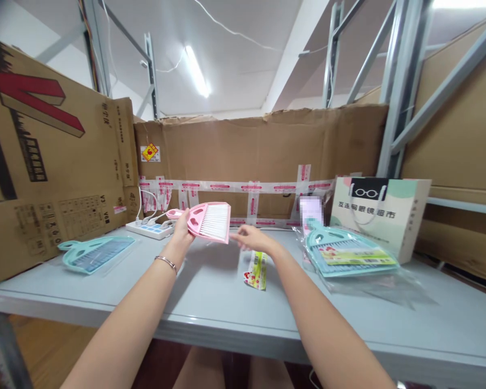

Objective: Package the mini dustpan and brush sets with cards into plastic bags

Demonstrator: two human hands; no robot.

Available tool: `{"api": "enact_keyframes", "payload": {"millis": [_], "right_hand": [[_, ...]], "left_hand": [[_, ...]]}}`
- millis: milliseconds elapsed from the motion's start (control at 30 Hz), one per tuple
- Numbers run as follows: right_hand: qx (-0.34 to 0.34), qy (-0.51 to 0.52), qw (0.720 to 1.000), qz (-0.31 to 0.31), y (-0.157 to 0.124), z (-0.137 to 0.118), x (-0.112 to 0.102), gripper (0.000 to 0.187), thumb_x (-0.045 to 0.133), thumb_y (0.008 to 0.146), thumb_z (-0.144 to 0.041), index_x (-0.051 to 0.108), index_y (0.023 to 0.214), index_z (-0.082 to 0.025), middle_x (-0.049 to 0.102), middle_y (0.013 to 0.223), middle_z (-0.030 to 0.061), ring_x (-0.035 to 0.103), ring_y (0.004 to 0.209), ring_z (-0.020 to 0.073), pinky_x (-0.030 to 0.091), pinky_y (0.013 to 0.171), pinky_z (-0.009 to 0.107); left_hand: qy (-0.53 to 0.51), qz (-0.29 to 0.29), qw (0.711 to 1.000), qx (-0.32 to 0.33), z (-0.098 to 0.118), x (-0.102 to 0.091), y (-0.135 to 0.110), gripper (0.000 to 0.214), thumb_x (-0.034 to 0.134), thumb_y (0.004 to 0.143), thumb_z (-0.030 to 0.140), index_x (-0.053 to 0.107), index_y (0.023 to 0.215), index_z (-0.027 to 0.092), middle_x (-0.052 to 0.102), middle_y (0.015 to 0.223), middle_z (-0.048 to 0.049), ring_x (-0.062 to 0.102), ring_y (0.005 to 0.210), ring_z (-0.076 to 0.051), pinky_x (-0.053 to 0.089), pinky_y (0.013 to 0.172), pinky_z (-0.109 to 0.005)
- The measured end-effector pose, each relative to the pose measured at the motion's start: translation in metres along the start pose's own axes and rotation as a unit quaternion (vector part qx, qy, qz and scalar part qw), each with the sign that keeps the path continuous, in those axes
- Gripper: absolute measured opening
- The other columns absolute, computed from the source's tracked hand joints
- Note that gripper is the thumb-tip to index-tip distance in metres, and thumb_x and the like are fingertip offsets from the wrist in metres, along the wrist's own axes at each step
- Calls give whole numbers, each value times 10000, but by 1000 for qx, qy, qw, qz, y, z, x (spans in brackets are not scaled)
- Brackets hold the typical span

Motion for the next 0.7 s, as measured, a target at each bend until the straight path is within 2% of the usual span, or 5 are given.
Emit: {"api": "enact_keyframes", "payload": {"millis": [100, 233, 467, 600, 700], "right_hand": [[90, -197, 974, 72, 5, 38, -40, 408, 852, 309, -327, 495, 468, -212, 561, 512, 26, 596, 643, 234, 427, 579, 325], [131, -221, 951, 172, 14, 67, -71, 459, 835, 250, -393, 426, 363, -219, 479, 402, -13, 555, 516, 196, 400, 528, 326], [55, -282, 950, 119, 21, 59, -57, 350, 786, 263, -78, 469, 322, -212, 405, 304, -46, 492, 404, 158, 382, 503, 315], [74, -302, 945, 106, 16, 59, -57, 302, 774, 351, -97, 491, 354, -202, 481, 357, -14, 563, 477, 193, 422, 545, 320], [65, -315, 941, 106, 12, 45, -51, 173, 749, 467, -160, 578, 471, -183, 623, 537, 52, 624, 632, 226, 453, 638, 327]], "left_hand": [[-11, 37, 999, 20, 3, -8, 5, 158, 493, 851, 287, 572, 837, 151, 667, 966, -93, 620, 954, -175, 500, 835, -291], [-16, 25, 999, 24, 2, -7, 8, 177, 490, 851, 303, 575, 841, 148, 670, 937, -90, 633, 895, -162, 505, 817, -286], [-9, -38, 999, 3, -2, 3, 1, 202, 513, 843, 292, 594, 899, 116, 685, 853, -99, 646, 810, -178, 506, 816, -317], [-14, -59, 998, -33, -4, 10, -9, 223, 491, 858, 283, 596, 912, 94, 683, 827, -103, 648, 768, -180, 506, 809, -317], [-19, -85, 994, -60, -3, 16, -18, 260, 444, 880, 283, 597, 903, 75, 680, 800, -111, 648, 740, -182, 508, 803, -321]]}}
Point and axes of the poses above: each hand's wrist, its own y-axis towards the middle knuckle, its own x-axis out of the palm, z = x × y, the point moved 5 cm from there along y, towards the middle knuckle
